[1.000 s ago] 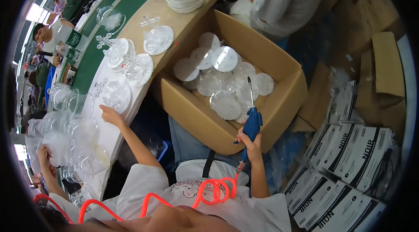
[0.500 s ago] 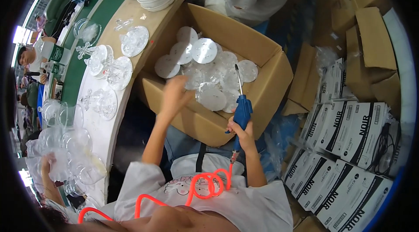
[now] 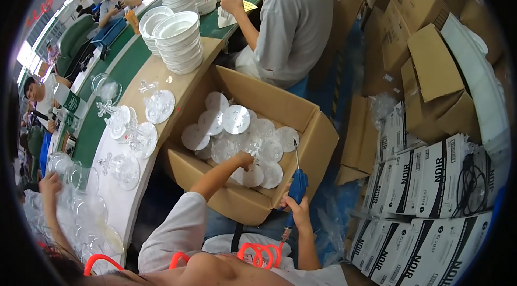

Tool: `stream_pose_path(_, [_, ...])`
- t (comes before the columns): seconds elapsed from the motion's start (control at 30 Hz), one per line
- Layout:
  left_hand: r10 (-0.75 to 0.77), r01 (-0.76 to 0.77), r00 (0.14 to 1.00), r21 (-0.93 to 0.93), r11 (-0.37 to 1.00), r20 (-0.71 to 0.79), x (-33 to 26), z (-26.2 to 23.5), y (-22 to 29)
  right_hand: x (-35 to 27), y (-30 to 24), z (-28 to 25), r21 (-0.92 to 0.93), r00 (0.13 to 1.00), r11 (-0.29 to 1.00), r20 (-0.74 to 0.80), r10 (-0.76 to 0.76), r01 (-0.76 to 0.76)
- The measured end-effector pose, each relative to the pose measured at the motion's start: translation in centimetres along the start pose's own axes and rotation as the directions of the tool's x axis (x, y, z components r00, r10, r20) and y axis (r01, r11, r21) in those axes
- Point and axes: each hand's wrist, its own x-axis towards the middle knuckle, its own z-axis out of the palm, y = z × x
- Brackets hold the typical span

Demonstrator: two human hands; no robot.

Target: Assembling decorative light fixture components using an air blow gun and manual assembly.

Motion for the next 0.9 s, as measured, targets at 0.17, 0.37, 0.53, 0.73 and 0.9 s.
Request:
stream_pose_path(0.17, [0.096, -0.096, 0.995, -0.032, 0.995, -0.009, -2.7, -0.1, -2.8, 1.2, -0.3, 2.4, 0.010, 0.990, 1.000, 0.142, 0.015, -0.016])
stream_pose_path(0.37, [-0.006, -0.026, 0.936, -0.087, 0.996, -0.352, -10.2, -8.7, 1.3, 2.3, 0.6, 2.0, -0.070, 0.991, 0.992, 0.070, 0.111, -0.106])
stream_pose_path(0.53, [-0.014, 0.071, 0.647, 0.043, 0.997, -0.763, -22.4, -11.8, 5.8, 4.3, 1.0, 4.1, 0.319, 0.980, 0.927, 0.089, 0.177, -0.197])
stream_pose_path(0.73, [0.445, 0.026, 0.020, 0.445, 0.895, -0.895, -26.8, -11.5, 6.8, 4.0, 0.3, 5.2, 0.304, 0.978, 0.938, -0.074, 0.194, -0.163])
stream_pose_path(0.9, [0.396, 0.040, -0.039, 0.395, 0.918, -0.917, -27.5, -10.8, 6.7, 3.2, -0.4, 5.7, 0.436, 0.995, 0.894, 0.025, 0.099, -0.100])
